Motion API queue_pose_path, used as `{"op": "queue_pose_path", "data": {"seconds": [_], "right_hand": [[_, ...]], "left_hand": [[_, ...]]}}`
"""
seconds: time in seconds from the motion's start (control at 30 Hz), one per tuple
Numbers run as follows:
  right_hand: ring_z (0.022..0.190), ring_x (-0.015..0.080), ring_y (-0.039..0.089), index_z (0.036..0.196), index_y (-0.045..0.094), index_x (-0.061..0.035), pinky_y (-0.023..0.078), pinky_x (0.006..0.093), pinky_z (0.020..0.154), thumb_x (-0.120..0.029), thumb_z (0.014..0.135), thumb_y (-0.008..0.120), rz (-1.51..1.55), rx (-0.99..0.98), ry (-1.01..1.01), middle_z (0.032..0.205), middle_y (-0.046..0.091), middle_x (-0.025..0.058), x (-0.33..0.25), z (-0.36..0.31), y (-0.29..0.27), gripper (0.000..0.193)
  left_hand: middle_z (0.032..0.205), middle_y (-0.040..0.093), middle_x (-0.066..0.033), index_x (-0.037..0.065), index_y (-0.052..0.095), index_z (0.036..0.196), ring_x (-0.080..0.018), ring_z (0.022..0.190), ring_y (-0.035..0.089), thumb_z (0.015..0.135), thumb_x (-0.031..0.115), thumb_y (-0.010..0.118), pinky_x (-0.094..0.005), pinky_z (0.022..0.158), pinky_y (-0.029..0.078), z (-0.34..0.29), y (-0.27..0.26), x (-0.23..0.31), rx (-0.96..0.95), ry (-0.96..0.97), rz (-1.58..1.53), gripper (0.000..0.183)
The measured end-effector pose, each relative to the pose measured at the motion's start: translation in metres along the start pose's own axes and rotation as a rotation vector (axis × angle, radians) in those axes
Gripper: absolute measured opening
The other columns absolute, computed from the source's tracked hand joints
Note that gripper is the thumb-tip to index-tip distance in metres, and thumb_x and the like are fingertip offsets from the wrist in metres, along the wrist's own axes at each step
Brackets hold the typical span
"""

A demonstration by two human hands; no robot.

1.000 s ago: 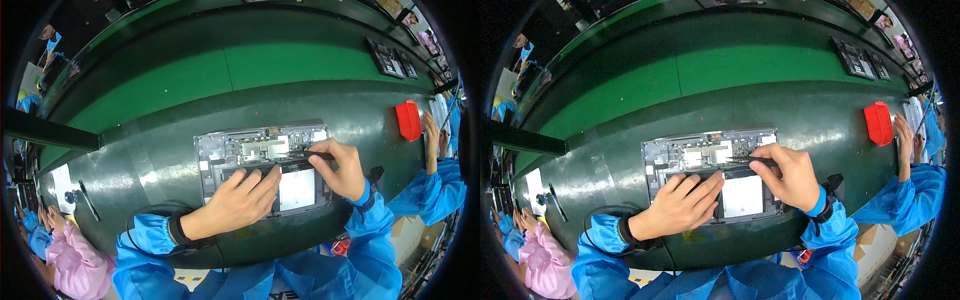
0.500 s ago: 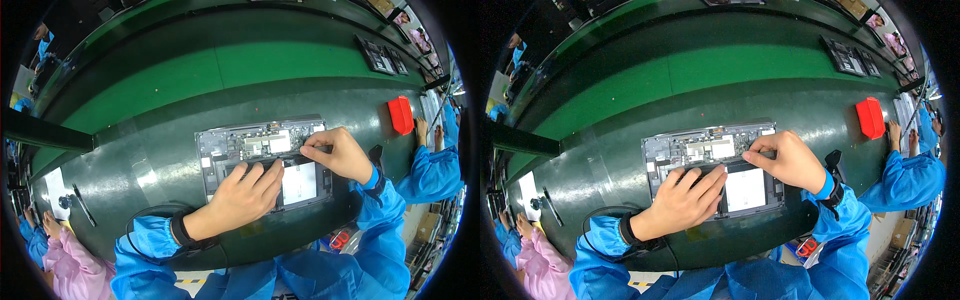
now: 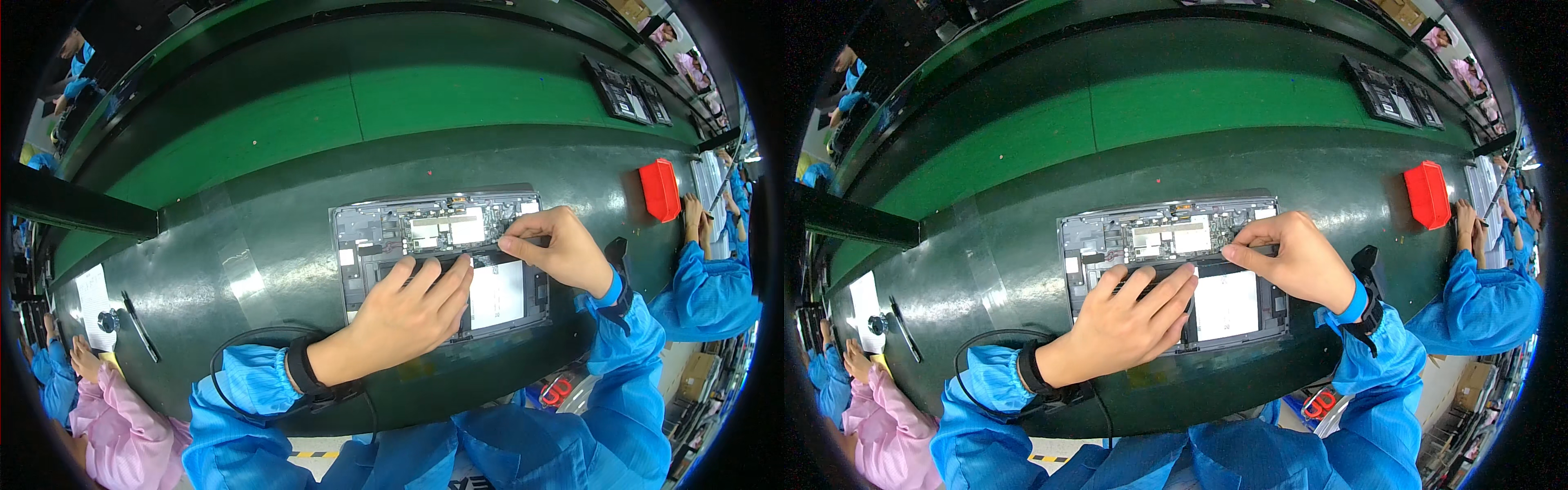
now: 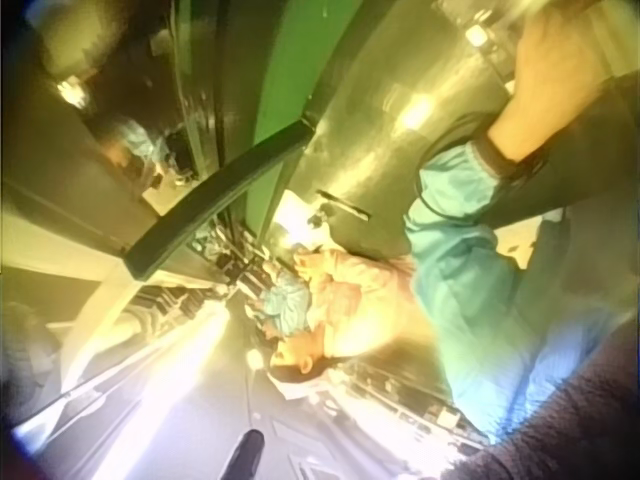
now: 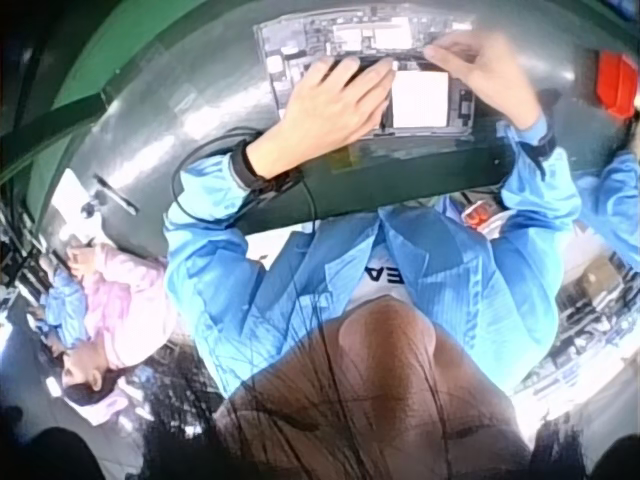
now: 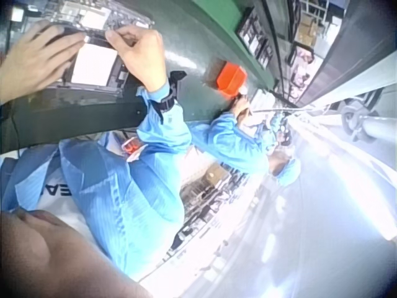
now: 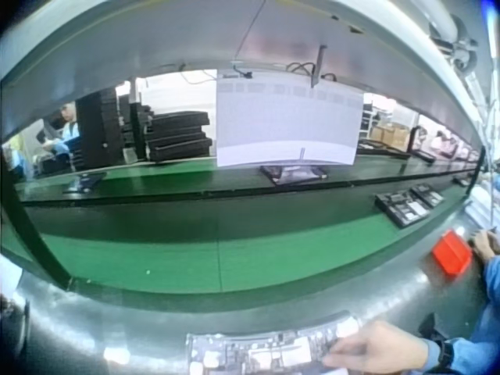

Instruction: The person assembles tablet devices on a conveyor line by applying tape strips over internal components using a plastic stick tool and by hand, then pushes the assembled device down the line.

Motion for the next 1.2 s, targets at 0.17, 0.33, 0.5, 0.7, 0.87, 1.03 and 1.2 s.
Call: {"op": "queue_pose_path", "data": {"seconds": [0.17,0.33,0.5,0.7,0.87,1.03,1.2], "right_hand": [[0.069,0.0165,0.069,0.092,0.076,0.0044,0.055,0.0321,0.069,-0.018,0.092,0.077,-0.048,-0.04,0.018,0.077,0.075,0.0156,-0.005,0.004,0.002,0.022],[0.074,0.0161,0.069,0.094,0.076,0.0047,0.055,0.0325,0.073,-0.017,0.092,0.077,0.065,-0.048,0.032,0.082,0.076,0.0142,0.007,0.007,0.005,0.022],[0.075,0.0159,0.069,0.094,0.076,0.0043,0.055,0.0326,0.073,-0.017,0.092,0.077,0.077,-0.006,0.008,0.082,0.076,0.0136,0.009,0.004,0.007,0.022],[0.076,0.0165,0.071,0.095,0.076,0.0035,0.056,0.0329,0.073,-0.018,0.092,0.077,0.079,-0.012,0.0,0.082,0.076,0.0136,0.01,0.003,0.006,0.022],[0.075,0.0168,0.071,0.095,0.076,0.0024,0.056,0.0333,0.072,-0.018,0.092,0.077,0.076,0.006,-0.026,0.081,0.076,0.0129,0.012,0.001,0.007,0.02],[0.073,0.0201,0.072,0.095,0.074,0.0014,0.055,0.0341,0.07,-0.018,0.094,0.075,0.023,0.033,-0.142,0.082,0.076,0.0132,0.011,-0.002,0.007,0.02],[0.068,0.0283,0.071,0.097,0.067,-0.001,0.054,0.037,0.066,-0.018,0.094,0.073,-0.12,0.135,-0.142,0.078,0.072,0.0141,-0.006,-0.004,-0.003,0.018]], "left_hand": [[0.134,0.064,-0.0032,0.007,0.07,0.123,-0.0212,0.098,0.056,0.087,0.028,0.07,-0.0393,0.086,0.044,0.0,0.0,-0.001,-0.002,-0.018,-0.011,0.042],[0.134,0.064,-0.0033,0.007,0.07,0.123,-0.0217,0.1,0.057,0.087,0.028,0.07,-0.0395,0.087,0.045,0.001,-0.001,-0.002,-0.002,-0.006,-0.005,0.042],[0.134,0.064,-0.0028,0.007,0.07,0.123,-0.0219,0.1,0.057,0.087,0.028,0.07,-0.0394,0.087,0.044,0.001,0.001,-0.001,0.013,-0.007,0.0,0.041],[0.134,0.064,-0.0015,0.008,0.071,0.123,-0.0215,0.102,0.056,0.087,0.028,0.07,-0.0388,0.089,0.043,0.001,-0.002,0.001,-0.001,-0.025,0.024,0.041],[0.135,0.064,-0.001,0.009,0.071,0.123,-0.0212,0.103,0.055,0.087,0.029,0.069,-0.038,0.09,0.042,0.002,-0.002,0.002,-0.001,-0.021,0.028,0.041],[0.135,0.064,-0.0014,0.008,0.071,0.122,-0.0207,0.103,0.056,0.087,0.028,0.069,-0.0374,0.091,0.041,0.003,-0.004,0.002,0.001,-0.009,0.042,0.041],[0.135,0.063,-0.0028,0.006,0.07,0.122,-0.0207,0.101,0.057,0.085,0.027,0.07,-0.0375,0.089,0.042,0.001,-0.002,0.003,-0.002,0.014,0.041,0.042]]}}
Point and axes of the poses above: each hand's wrist, its own z-axis towards the middle knuckle, its own y-axis out of the palm, x = y × z, the point moved 4 cm from there along z, towards the middle knuckle
